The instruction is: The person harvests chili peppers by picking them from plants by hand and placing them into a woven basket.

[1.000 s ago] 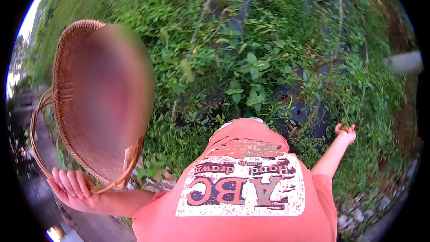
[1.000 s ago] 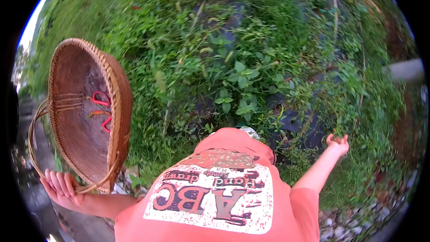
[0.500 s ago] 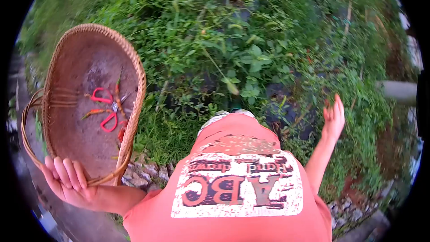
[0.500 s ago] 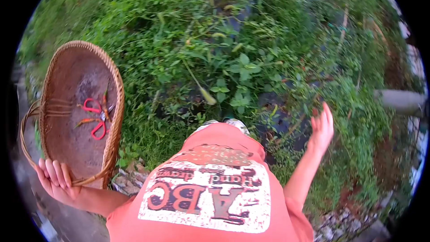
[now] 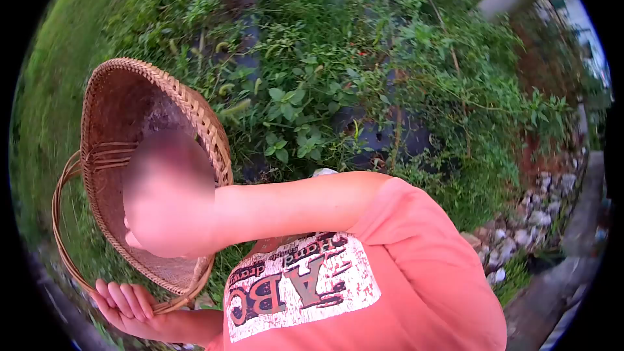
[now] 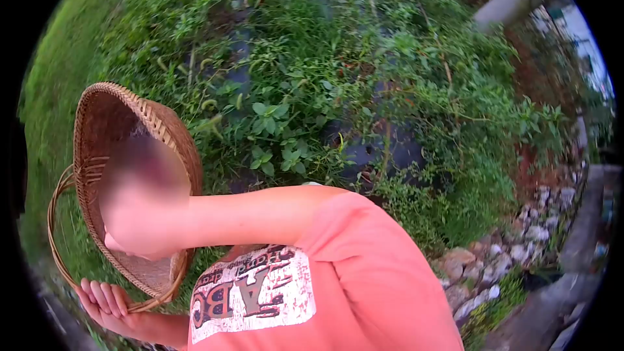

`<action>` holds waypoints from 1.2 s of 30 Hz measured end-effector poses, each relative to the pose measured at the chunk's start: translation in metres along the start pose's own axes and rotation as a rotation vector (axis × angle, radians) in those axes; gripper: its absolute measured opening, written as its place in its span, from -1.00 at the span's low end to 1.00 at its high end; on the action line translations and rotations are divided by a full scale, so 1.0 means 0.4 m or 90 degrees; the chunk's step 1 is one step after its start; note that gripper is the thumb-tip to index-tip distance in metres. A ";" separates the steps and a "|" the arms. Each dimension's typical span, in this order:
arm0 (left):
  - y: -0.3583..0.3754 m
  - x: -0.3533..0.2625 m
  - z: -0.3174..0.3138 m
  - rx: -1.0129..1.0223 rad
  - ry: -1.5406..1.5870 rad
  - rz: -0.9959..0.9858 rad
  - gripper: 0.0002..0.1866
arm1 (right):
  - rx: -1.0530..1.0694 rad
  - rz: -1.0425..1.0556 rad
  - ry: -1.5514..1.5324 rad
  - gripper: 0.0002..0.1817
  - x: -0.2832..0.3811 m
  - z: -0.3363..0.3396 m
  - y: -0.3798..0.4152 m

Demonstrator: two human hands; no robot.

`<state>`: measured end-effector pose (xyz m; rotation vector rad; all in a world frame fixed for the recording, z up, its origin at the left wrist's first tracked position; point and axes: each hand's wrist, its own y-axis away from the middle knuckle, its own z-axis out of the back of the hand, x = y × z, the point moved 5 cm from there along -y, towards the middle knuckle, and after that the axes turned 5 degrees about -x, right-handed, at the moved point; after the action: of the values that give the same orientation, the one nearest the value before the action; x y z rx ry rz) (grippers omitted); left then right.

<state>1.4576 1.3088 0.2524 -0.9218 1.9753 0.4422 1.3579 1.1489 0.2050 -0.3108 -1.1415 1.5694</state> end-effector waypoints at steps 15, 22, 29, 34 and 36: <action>-0.094 0.085 -0.075 -0.017 -0.058 0.004 -0.69 | -0.782 -0.913 0.101 -0.77 0.020 0.703 0.969; -0.114 0.085 -0.126 0.010 -0.046 -0.054 -0.67 | -0.927 -0.866 0.033 -0.75 0.002 0.789 1.058; -0.115 0.073 -0.241 0.070 -0.018 -0.022 -0.66 | -0.907 -0.791 0.028 -0.75 -0.033 0.927 1.044; -0.049 0.062 -0.296 0.086 0.006 -0.051 -0.67 | -1.018 -0.750 0.071 -0.74 0.153 0.951 1.134; -0.036 0.065 -0.314 0.095 0.017 -0.064 -0.67 | -1.077 -0.742 0.055 -0.74 0.211 0.928 1.205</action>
<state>1.3879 1.2112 0.2996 -0.9312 1.9479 0.2237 0.7704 1.0775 0.0407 -0.5918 -1.8150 -0.6475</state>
